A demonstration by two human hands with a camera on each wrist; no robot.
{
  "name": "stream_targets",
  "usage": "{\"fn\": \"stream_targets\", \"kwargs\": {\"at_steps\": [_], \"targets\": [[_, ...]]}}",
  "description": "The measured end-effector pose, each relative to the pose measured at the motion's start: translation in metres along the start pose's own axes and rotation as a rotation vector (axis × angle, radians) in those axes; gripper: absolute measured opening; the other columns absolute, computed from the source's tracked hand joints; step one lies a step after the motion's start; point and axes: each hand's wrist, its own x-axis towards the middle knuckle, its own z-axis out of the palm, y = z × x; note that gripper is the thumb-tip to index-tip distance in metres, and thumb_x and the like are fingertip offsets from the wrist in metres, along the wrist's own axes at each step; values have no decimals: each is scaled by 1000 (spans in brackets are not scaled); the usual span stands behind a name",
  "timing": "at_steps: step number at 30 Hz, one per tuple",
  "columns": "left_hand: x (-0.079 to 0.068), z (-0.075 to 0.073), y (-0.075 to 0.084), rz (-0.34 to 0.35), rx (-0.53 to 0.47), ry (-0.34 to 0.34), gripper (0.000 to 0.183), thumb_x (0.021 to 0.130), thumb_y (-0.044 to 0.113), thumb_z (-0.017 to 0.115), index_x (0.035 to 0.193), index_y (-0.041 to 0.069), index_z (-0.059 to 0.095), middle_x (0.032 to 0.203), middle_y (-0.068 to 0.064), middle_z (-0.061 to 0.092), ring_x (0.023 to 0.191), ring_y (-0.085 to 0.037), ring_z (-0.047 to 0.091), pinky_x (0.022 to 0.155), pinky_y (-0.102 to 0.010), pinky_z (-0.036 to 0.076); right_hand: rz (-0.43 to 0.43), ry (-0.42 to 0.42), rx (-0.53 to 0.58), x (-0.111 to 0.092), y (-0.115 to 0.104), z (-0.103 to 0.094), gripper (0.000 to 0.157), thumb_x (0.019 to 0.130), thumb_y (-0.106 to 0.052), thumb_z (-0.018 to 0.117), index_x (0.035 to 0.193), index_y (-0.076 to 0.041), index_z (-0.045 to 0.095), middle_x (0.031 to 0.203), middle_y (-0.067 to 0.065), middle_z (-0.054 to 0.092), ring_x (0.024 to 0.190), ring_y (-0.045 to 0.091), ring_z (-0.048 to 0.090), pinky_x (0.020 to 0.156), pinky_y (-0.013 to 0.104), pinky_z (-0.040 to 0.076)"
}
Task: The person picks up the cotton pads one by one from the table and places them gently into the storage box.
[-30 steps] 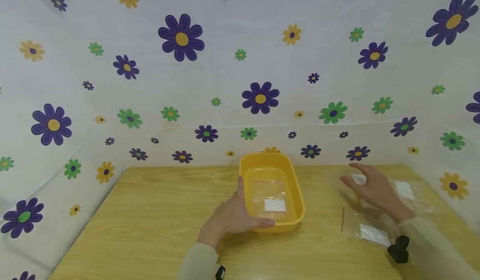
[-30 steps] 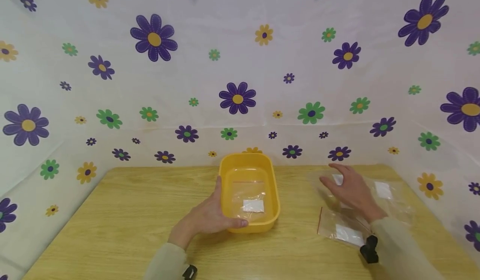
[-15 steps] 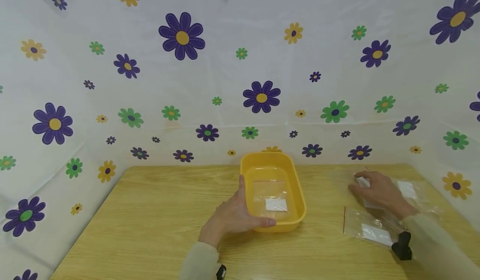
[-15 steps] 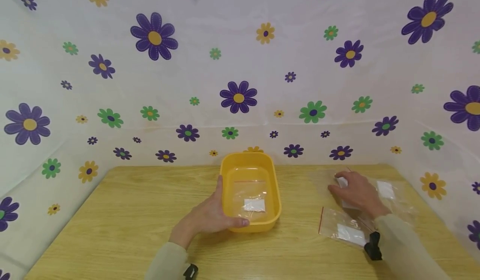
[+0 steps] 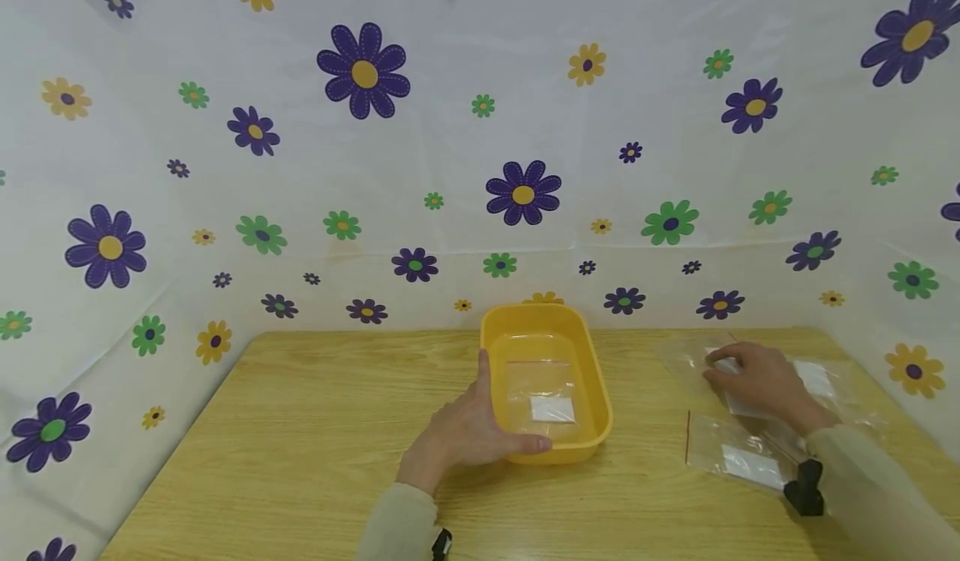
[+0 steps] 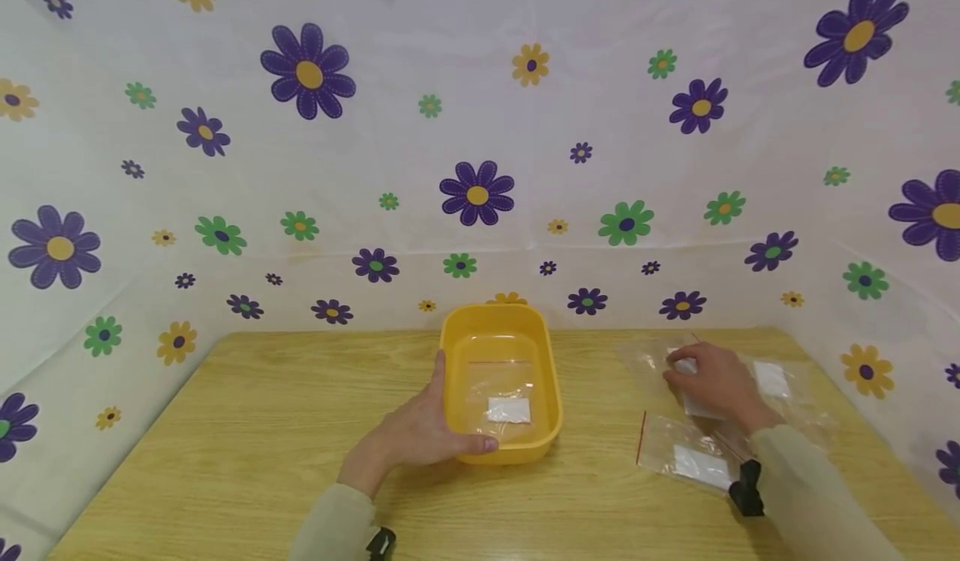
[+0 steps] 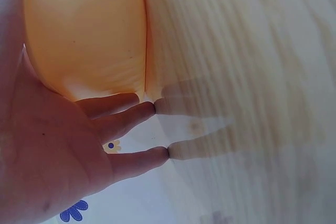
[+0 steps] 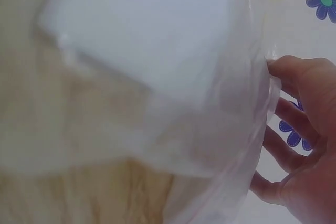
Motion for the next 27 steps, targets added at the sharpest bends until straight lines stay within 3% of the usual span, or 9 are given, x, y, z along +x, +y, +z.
{"fn": "stream_targets", "kwargs": {"at_steps": [5,9,21,27], "targets": [[0,0,0,-10,-8,-3,148,68,75,80,164,20,-18,170,-12,27,146,-38,45,115,-62,42,8,4,-8,3,-1,-1,25,93,-22,69,105,-2,77,113,34,69,94,44,66,75,55,55],[0,0,1,-14,-15,-1,148,67,75,81,164,20,-17,169,-11,29,145,-38,46,115,-62,42,4,17,-18,4,-2,0,21,92,-20,70,100,-2,77,110,33,70,93,44,66,77,58,55],[-1,0,2,-32,11,5,147,67,77,79,164,20,-15,169,-12,29,146,-41,44,115,-63,40,-46,92,83,-3,-10,1,17,97,-17,66,102,-3,74,112,28,73,106,52,65,86,62,55],[-2,-1,1,-29,14,8,147,67,77,80,164,18,-15,169,-14,30,145,-40,46,115,-62,42,-150,207,100,-7,-28,-1,8,95,-8,69,100,-4,73,101,20,77,96,43,71,76,46,61]]}}
